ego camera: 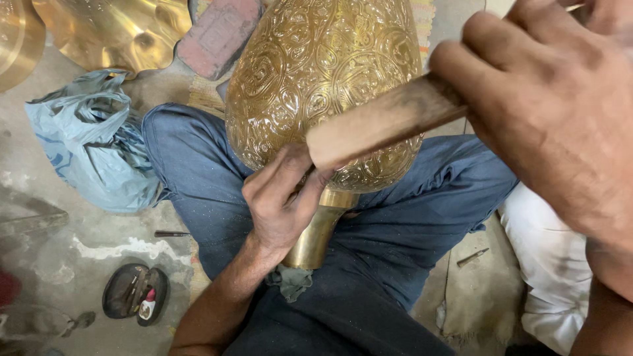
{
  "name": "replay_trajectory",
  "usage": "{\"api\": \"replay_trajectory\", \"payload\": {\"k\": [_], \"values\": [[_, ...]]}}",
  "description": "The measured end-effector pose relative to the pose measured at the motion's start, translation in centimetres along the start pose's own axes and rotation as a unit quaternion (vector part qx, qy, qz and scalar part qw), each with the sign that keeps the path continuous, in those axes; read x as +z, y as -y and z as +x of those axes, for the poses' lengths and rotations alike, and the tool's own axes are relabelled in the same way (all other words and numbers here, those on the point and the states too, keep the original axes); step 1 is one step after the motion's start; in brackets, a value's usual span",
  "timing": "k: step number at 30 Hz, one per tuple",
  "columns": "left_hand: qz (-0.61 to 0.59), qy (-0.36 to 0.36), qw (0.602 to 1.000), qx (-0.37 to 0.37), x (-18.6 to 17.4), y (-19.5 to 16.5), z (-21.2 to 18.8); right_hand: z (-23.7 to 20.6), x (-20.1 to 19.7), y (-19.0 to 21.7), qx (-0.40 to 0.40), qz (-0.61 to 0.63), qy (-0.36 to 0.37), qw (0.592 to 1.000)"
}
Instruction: The person sits cross-legged on the floor holding a chisel against an ornate brass vessel resting on their lap and strikes the chisel with a wooden mallet, working the embossed pattern across the vessel surface and repositioning the chisel repeatedly.
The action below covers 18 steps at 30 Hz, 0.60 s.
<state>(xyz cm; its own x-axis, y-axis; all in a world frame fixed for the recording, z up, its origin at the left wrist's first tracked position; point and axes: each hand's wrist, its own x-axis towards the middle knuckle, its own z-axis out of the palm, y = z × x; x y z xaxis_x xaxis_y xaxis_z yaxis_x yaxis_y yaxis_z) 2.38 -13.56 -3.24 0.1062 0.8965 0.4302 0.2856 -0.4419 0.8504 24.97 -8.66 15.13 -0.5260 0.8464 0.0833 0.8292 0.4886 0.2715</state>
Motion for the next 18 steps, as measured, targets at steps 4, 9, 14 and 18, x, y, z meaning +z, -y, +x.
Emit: {"api": "replay_trajectory", "payload": {"k": [4, 9, 14, 18], "values": [[-0.014, -0.022, 1.000, -0.012, 0.06, -0.35, 0.24, -0.01, -0.18, 0.17, -0.001, 0.025, -0.001, 1.000], [0.002, -0.026, 1.000, -0.015, -0.15, -0.80, 0.59, -0.39, -0.34, 0.50, -0.026, -0.053, -0.018, 0.998], [-0.004, -0.015, 0.999, 0.030, -0.20, -0.65, 0.70, -0.82, 0.04, 0.39, 0.000, -0.056, -0.002, 0.998], [-0.023, -0.015, 1.000, -0.011, -0.11, -0.38, 0.68, -0.70, -0.15, 0.53, 0.049, 0.055, 0.006, 0.997]]}}
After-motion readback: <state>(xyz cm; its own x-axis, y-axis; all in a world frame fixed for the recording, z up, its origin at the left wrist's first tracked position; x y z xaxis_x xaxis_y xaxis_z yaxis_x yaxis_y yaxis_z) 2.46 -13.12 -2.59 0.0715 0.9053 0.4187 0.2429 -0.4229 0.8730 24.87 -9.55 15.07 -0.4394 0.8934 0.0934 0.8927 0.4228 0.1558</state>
